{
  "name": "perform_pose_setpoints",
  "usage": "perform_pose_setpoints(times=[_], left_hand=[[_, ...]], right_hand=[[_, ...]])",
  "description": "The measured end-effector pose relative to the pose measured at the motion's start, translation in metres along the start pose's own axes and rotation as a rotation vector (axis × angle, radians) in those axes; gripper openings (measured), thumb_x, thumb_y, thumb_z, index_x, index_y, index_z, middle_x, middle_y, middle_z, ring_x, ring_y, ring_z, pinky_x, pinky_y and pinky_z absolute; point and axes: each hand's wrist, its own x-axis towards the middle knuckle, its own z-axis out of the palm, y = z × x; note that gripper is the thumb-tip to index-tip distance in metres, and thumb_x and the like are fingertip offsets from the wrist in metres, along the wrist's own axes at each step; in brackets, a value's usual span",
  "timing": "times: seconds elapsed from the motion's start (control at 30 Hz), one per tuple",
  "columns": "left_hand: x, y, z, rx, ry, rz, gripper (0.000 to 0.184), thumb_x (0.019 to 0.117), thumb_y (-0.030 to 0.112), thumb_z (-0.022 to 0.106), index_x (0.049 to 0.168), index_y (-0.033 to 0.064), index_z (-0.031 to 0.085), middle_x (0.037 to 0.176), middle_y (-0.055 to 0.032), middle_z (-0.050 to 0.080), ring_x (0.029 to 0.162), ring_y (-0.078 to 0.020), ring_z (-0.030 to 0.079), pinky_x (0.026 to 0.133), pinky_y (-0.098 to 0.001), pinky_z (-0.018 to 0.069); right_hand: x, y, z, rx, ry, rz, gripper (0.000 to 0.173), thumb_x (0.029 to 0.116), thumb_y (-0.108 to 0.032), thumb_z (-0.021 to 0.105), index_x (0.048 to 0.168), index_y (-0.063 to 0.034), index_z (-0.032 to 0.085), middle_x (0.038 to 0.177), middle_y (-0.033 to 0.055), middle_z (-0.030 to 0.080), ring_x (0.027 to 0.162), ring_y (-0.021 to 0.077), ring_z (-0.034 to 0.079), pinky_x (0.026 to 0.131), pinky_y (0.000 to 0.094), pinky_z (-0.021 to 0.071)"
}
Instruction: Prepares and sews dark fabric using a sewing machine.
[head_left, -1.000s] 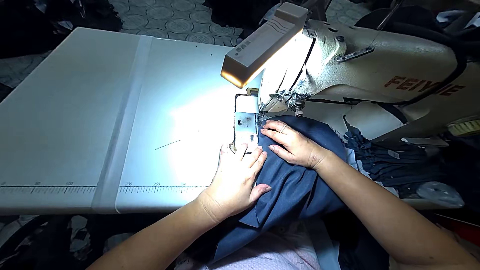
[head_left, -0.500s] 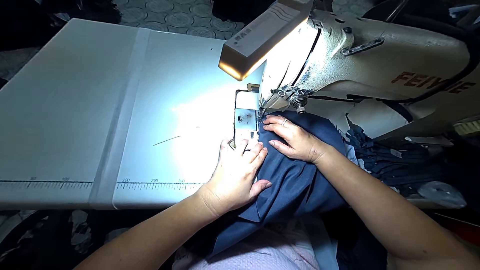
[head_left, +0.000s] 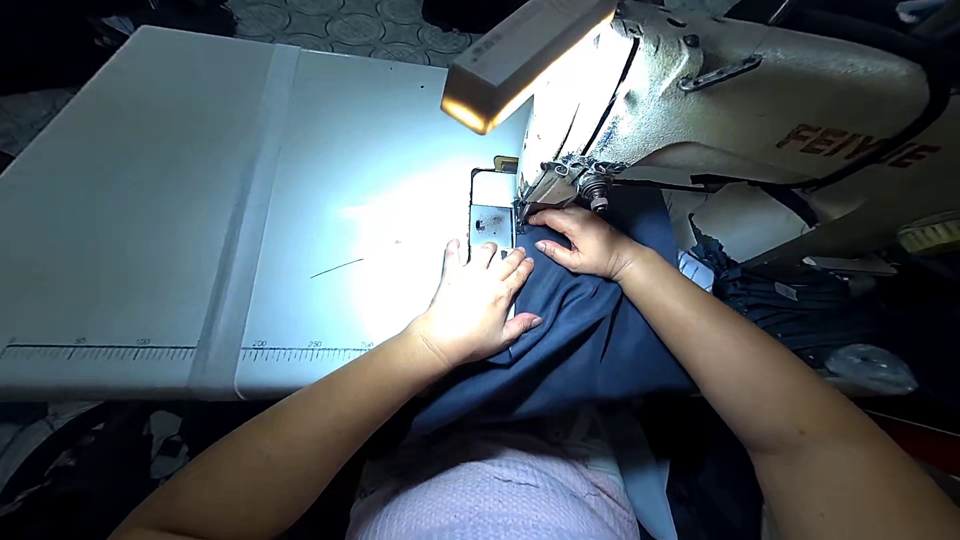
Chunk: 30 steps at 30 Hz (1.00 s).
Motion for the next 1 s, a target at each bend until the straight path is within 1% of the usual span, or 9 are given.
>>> perform_pose_setpoints(times=[0.23, 0.37, 0.43, 0.5, 0.6, 0.7, 0.77, 0.9, 1.0], left_hand=[[0.0, -0.004, 0.004, -0.012, 0.047, 0.042, 0.066, 0.097, 0.049, 0.051, 0.15, 0.0098, 0.053, 0.153, -0.0115, 0.053, 0.14, -0.045, 0.046, 0.102, -0.0813, 0.0267], [-0.001, -0.009, 0.004, -0.009, 0.074, 0.076, 0.065, 0.0979, 0.052, 0.04, 0.148, 0.0132, 0.056, 0.152, -0.0102, 0.054, 0.137, -0.0451, 0.048, 0.098, -0.0802, 0.0306], [-0.001, -0.01, 0.003, -0.007, 0.076, 0.067, 0.067, 0.0983, 0.054, 0.032, 0.148, 0.0161, 0.057, 0.152, -0.0098, 0.054, 0.138, -0.0448, 0.048, 0.098, -0.0798, 0.0308], [-0.001, -0.011, 0.002, -0.012, 0.062, 0.063, 0.067, 0.0982, 0.052, 0.031, 0.148, 0.0157, 0.056, 0.152, -0.011, 0.054, 0.138, -0.0456, 0.047, 0.099, -0.0806, 0.0288], [0.0, -0.013, 0.002, 0.004, 0.042, 0.05, 0.069, 0.0975, 0.053, 0.027, 0.149, 0.0177, 0.056, 0.154, -0.0097, 0.052, 0.14, -0.044, 0.046, 0.1, -0.0778, 0.0289], [0.001, -0.012, 0.0, 0.009, 0.019, 0.038, 0.067, 0.0968, 0.053, 0.033, 0.15, 0.0176, 0.055, 0.155, -0.0098, 0.051, 0.141, -0.0449, 0.044, 0.101, -0.0785, 0.029], [0.0, -0.008, -0.004, -0.015, -0.008, 0.023, 0.063, 0.0977, 0.048, 0.046, 0.15, 0.0145, 0.054, 0.156, -0.0115, 0.05, 0.142, -0.0464, 0.042, 0.103, -0.0779, 0.0284], [0.003, -0.006, -0.002, -0.077, -0.036, 0.018, 0.06, 0.0981, 0.043, 0.054, 0.149, 0.012, 0.054, 0.156, -0.0137, 0.049, 0.146, -0.0407, 0.04, 0.116, -0.0638, 0.0294], [0.007, -0.009, -0.002, -0.115, -0.128, 0.005, 0.068, 0.1008, 0.054, 0.045, 0.157, 0.0147, 0.044, 0.163, -0.0124, 0.04, 0.152, -0.038, 0.03, 0.121, -0.0616, 0.0231]], right_hand=[[-0.011, -0.065, -0.019, -0.068, 0.075, 0.261, 0.028, 0.0977, -0.008, 0.059, 0.118, 0.0039, 0.072, 0.133, 0.0242, 0.064, 0.131, 0.0382, 0.058, 0.115, 0.0501, 0.0416], [-0.087, -0.165, -0.028, 0.487, 0.245, 0.176, 0.022, 0.0971, -0.015, 0.06, 0.086, -0.001, 0.073, 0.087, 0.0019, 0.072, 0.081, 0.0033, 0.066, 0.073, 0.0212, 0.0573], [-0.141, -0.179, -0.011, 0.815, -0.04, 0.376, 0.034, 0.1035, -0.024, 0.055, 0.088, -0.0005, 0.074, 0.079, -0.003, 0.072, 0.064, -0.0029, 0.062, 0.06, 0.0177, 0.0546], [-0.179, -0.181, 0.018, 0.66, -0.153, 0.874, 0.035, 0.0988, -0.03, 0.066, 0.099, 0.0042, 0.074, 0.083, 0.0113, 0.072, 0.071, 0.0128, 0.067, 0.068, 0.0341, 0.0573], [-0.194, -0.179, 0.07, 0.808, 0.293, 1.307, 0.06, 0.0911, -0.011, 0.076, 0.143, 0.0053, 0.05, 0.136, 0.0186, 0.061, 0.121, 0.0174, 0.063, 0.105, 0.0308, 0.0523], [-0.171, -0.192, 0.088, 1.264, 0.815, 1.345, 0.029, 0.1026, 0.003, 0.052, 0.132, 0.0044, 0.049, 0.117, 0.0112, 0.066, 0.104, 0.0149, 0.069, 0.091, 0.0312, 0.059], [-0.163, -0.201, 0.093, 1.414, 0.857, 1.386, 0.028, 0.1063, -0.001, 0.047, 0.134, 0.0045, 0.047, 0.114, 0.0141, 0.067, 0.1, 0.0203, 0.07, 0.089, 0.0368, 0.0606], [-0.177, -0.219, 0.051, 1.216, 0.646, 1.325, 0.024, 0.1028, 0.0, 0.044, 0.122, 0.002, 0.057, 0.099, 0.0096, 0.074, 0.087, 0.0181, 0.074, 0.077, 0.0366, 0.0642], [-0.207, -0.217, -0.036, 0.593, 0.765, 1.191, 0.014, 0.1012, -0.009, 0.05, 0.105, -0.0073, 0.064, 0.085, -0.0058, 0.072, 0.076, -0.0044, 0.067, 0.07, 0.0166, 0.0572]])
